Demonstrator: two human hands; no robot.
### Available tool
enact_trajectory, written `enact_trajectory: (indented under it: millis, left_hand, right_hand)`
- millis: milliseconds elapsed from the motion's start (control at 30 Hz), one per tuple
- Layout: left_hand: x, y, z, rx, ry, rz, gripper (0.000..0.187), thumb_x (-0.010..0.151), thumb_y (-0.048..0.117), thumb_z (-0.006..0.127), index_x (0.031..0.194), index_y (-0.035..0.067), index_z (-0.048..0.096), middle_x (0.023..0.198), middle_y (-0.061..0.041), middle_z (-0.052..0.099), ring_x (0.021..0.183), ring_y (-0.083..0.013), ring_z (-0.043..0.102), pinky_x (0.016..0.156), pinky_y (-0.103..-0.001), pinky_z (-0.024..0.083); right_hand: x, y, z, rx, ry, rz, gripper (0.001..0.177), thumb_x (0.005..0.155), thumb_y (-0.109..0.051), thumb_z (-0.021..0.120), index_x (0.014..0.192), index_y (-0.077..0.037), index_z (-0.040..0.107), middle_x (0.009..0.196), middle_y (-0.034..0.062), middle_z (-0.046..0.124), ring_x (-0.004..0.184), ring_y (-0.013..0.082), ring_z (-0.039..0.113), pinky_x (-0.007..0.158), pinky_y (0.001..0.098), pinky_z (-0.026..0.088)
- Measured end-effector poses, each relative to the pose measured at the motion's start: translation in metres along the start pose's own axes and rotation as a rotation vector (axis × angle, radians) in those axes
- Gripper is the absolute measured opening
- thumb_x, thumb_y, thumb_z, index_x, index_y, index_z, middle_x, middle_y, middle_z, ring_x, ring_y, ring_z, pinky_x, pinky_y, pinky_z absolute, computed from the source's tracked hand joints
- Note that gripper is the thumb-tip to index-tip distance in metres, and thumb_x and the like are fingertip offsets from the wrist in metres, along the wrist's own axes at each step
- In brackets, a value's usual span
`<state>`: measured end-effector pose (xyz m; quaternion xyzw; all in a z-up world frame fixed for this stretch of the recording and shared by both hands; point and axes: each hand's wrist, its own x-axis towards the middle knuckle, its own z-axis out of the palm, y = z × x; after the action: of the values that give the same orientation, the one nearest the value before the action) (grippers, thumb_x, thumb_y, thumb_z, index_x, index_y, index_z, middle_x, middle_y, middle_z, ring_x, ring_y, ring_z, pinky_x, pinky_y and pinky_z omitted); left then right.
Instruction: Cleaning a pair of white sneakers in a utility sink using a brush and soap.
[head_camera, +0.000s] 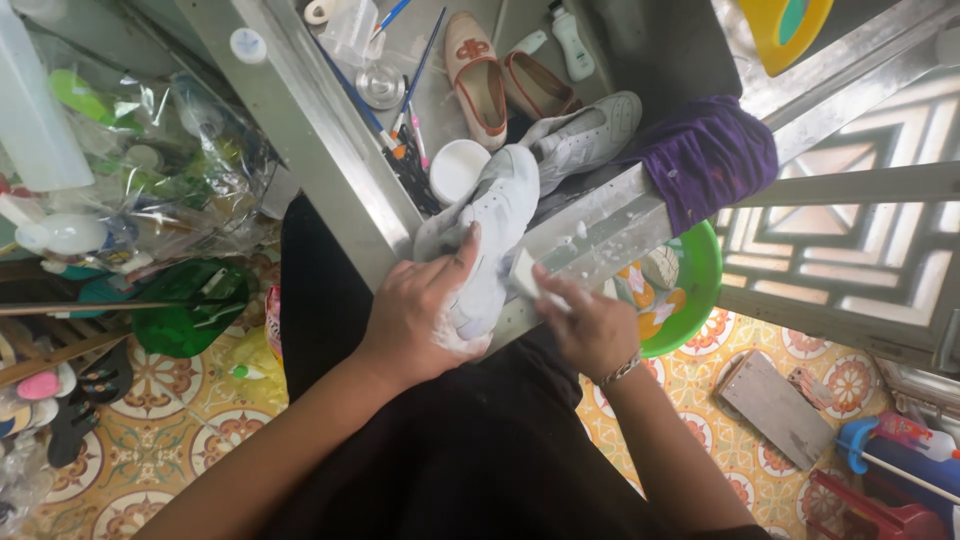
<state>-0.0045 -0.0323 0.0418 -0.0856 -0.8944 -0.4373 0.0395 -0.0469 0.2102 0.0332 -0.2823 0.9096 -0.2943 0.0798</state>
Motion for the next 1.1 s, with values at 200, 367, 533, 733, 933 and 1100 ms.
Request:
enact_trajectory:
  millis: [200,367,533,733,933,1100]
  left_hand:
    - [-0.002,0.004,0.003,0.009,-0.008,-0.011,0.111,0.064,0.033,0.089,0.156,0.001,0.035,0.101,-0.011,0.067,0.09,-0.0311,0.067,0.083,-0.042,0.047]
    - [0.003,0.005,0.003,0.037,0.032,-0.009,0.112,0.061,0.031,0.088,0.155,0.001,0.036,0.102,-0.012,0.068,0.092,-0.0312,0.068,0.083,-0.043,0.047]
    - [-0.001,-0.002,-0.002,-0.017,-0.022,-0.032,0.121,0.053,0.032,0.09,0.155,0.0,0.034,0.103,-0.014,0.068,0.093,-0.034,0.067,0.086,-0.044,0.048]
    - [-0.006,0.002,-0.02,-0.027,-0.041,0.017,0.122,0.05,0.031,0.088,0.155,-0.001,0.036,0.098,-0.015,0.072,0.089,-0.0339,0.07,0.082,-0.044,0.051]
    - [-0.004,0.023,-0.056,-0.158,-0.088,-0.079,0.109,0.047,0.032,0.085,0.149,0.006,0.052,0.074,-0.013,0.068,0.066,-0.0317,0.07,0.066,-0.038,0.056]
    - [-0.013,0.029,-0.072,-0.229,-0.129,-0.041,0.107,0.049,0.03,0.084,0.148,0.006,0.051,0.074,-0.008,0.069,0.062,-0.0269,0.07,0.064,-0.035,0.056]
  right_hand:
    - [-0.007,0.001,0.003,0.101,0.005,-0.081,0.046,0.08,-0.011,0.082,0.124,-0.018,0.071,0.093,0.0078,0.076,0.07,0.0235,0.075,0.06,0.0328,0.058]
    - [-0.008,0.004,0.008,0.042,0.05,-0.128,0.046,0.082,-0.013,0.084,0.125,-0.017,0.069,0.098,0.0091,0.077,0.077,0.0271,0.075,0.065,0.0352,0.058]
    - [0.008,0.007,0.007,0.062,-0.001,0.012,0.042,0.082,-0.018,0.086,0.121,-0.02,0.07,0.09,0.0104,0.075,0.069,0.027,0.074,0.059,0.0372,0.056]
    - [0.008,-0.007,-0.002,0.066,-0.021,-0.149,0.044,0.078,-0.022,0.084,0.12,-0.02,0.071,0.068,0.0062,0.068,0.06,0.0279,0.068,0.055,0.0396,0.053]
    - [0.021,-0.021,-0.023,0.026,0.038,-0.254,0.045,0.081,-0.022,0.083,0.124,-0.018,0.069,0.073,0.0066,0.07,0.06,0.0276,0.067,0.053,0.039,0.051]
    - [0.021,0.007,-0.012,-0.039,0.087,-0.181,0.045,0.08,-0.023,0.085,0.122,-0.018,0.068,0.082,0.0068,0.073,0.063,0.0258,0.069,0.053,0.0373,0.052]
